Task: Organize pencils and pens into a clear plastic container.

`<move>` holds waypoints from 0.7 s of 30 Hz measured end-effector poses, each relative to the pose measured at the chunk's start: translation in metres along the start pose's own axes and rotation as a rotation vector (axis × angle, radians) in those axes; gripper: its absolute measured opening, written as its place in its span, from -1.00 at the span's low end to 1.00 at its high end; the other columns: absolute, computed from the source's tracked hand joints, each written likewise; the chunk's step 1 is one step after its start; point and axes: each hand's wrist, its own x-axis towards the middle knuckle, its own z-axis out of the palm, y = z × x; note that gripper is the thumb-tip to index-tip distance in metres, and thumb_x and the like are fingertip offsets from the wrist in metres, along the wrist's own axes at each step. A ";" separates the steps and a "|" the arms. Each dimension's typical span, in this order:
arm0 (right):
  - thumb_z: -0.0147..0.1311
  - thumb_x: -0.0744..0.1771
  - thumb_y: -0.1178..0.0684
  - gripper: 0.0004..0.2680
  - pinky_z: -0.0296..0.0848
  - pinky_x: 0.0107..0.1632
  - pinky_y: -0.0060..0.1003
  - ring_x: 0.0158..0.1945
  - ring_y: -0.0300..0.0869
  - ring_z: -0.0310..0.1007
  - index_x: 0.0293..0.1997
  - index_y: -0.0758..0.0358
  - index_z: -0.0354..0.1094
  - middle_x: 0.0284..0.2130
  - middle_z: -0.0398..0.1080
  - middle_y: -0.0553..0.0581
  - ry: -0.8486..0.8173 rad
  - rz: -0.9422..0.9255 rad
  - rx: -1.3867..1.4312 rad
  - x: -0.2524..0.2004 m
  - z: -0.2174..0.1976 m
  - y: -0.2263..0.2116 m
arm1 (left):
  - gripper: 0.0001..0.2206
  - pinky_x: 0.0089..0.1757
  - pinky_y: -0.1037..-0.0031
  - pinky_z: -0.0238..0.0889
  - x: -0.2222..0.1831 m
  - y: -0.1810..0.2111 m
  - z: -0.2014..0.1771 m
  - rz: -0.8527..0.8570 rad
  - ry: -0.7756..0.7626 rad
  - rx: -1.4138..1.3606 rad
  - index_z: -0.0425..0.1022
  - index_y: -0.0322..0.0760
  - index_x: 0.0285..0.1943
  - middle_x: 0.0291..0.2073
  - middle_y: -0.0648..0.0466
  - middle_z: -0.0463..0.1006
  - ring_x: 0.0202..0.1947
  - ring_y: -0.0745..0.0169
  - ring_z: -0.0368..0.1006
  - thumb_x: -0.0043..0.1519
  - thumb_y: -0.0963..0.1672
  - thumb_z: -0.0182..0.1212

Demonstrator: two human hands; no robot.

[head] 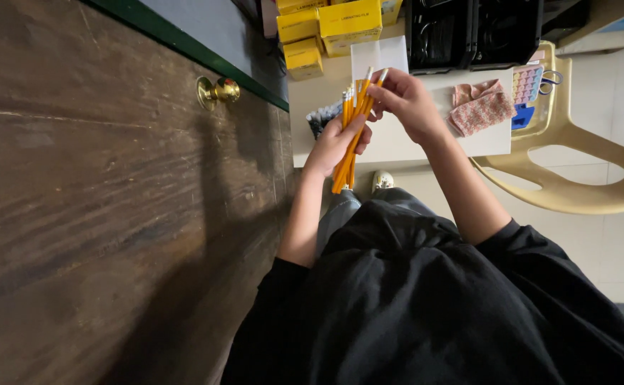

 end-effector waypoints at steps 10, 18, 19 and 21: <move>0.11 0.43 0.20 -0.87 0.52 -0.18 -0.42 -0.23 -0.31 0.50 0.06 0.45 0.39 -0.17 0.53 0.18 0.074 -0.087 -0.114 -0.003 -0.043 -0.010 | -0.75 -0.40 0.59 0.33 0.007 -0.016 -0.025 0.063 0.259 0.149 0.41 -0.36 0.07 -0.35 0.01 0.61 -0.51 0.41 0.45 0.44 -0.06 0.05; 0.06 0.51 0.33 -0.93 0.46 -0.17 -0.52 -0.24 -0.36 0.46 0.10 0.37 0.31 -0.07 0.52 0.15 0.336 -0.460 -0.291 -0.031 -0.038 -0.051 | -0.78 -0.48 0.62 0.24 0.007 -0.027 -0.053 0.096 0.469 0.191 0.35 -0.35 0.03 -0.27 -0.02 0.63 -0.57 0.46 0.36 0.46 -0.07 -0.02; 0.06 0.51 0.33 -0.93 0.46 -0.17 -0.52 -0.24 -0.36 0.46 0.10 0.37 0.31 -0.07 0.52 0.15 0.335 -0.461 -0.291 -0.031 -0.036 -0.051 | -0.78 -0.48 0.62 0.24 0.008 -0.025 -0.049 0.097 0.470 0.191 0.35 -0.35 0.03 -0.27 -0.02 0.63 -0.57 0.46 0.36 0.46 -0.07 -0.02; 0.11 0.49 0.36 -0.91 0.49 -0.12 -0.49 -0.17 -0.31 0.50 0.07 0.40 0.32 -0.05 0.46 0.15 0.324 -0.568 -0.543 -0.033 -0.032 -0.051 | -0.77 -0.48 0.63 0.25 0.008 -0.022 -0.041 0.040 0.441 0.234 0.36 -0.36 0.04 -0.19 -0.02 0.67 -0.56 0.48 0.36 0.44 -0.07 -0.02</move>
